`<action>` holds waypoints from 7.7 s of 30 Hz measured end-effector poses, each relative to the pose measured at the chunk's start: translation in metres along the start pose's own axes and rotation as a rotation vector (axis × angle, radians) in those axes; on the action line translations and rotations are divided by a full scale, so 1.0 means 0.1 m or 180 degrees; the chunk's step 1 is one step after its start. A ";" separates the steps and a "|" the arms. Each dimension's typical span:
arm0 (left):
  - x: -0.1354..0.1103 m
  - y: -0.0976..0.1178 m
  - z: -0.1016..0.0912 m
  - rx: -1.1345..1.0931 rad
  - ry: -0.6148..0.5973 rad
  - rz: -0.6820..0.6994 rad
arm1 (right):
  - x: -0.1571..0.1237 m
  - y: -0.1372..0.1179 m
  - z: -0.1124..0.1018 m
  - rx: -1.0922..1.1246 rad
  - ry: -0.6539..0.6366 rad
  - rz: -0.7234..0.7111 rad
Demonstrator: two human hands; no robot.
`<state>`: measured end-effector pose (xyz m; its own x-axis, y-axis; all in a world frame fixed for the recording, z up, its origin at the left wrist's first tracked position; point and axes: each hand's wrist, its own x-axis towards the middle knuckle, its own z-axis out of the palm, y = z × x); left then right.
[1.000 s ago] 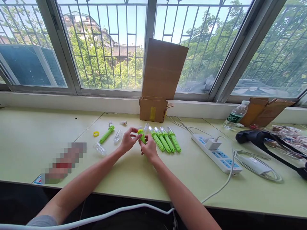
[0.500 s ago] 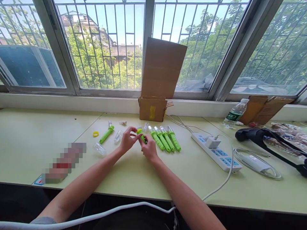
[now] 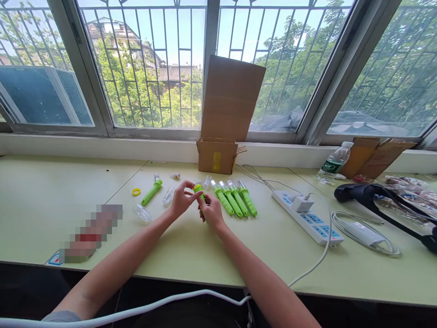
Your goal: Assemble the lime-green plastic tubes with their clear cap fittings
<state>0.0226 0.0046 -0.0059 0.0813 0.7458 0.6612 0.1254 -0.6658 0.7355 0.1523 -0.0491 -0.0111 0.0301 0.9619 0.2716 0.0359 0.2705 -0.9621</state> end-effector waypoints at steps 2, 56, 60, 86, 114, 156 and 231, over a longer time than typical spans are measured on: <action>0.00 0.02 0.00 -0.0023 -0.0053 -0.0034 | 0.00 -0.02 0.00 0.0142 -0.0021 0.0092; 0.00 0.07 0.00 -0.0367 0.0233 -0.0154 | -0.03 -0.02 0.03 0.0366 -0.0388 0.0633; 0.00 0.07 0.00 -0.0365 0.0217 -0.0133 | -0.04 -0.04 0.02 0.0577 -0.0469 0.0721; -0.02 0.08 0.03 -0.0241 0.0161 0.0004 | -0.07 0.00 0.06 0.0264 -0.0467 0.0641; 0.01 0.01 -0.01 0.0066 0.0194 0.0142 | -0.02 -0.05 0.02 0.0530 -0.0065 0.0487; -0.04 0.04 0.05 -0.0247 -0.0116 -0.0411 | -0.05 0.01 0.10 0.0086 -0.0113 0.0498; -0.01 0.03 0.04 -0.0411 0.0252 -0.0491 | -0.02 0.03 0.03 -0.0870 0.0100 -0.0126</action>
<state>0.0266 0.0025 -0.0050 -0.0075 0.8383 0.5452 0.0023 -0.5452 0.8383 0.1492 -0.0506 -0.0145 0.0543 0.9480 0.3136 0.3058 0.2831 -0.9090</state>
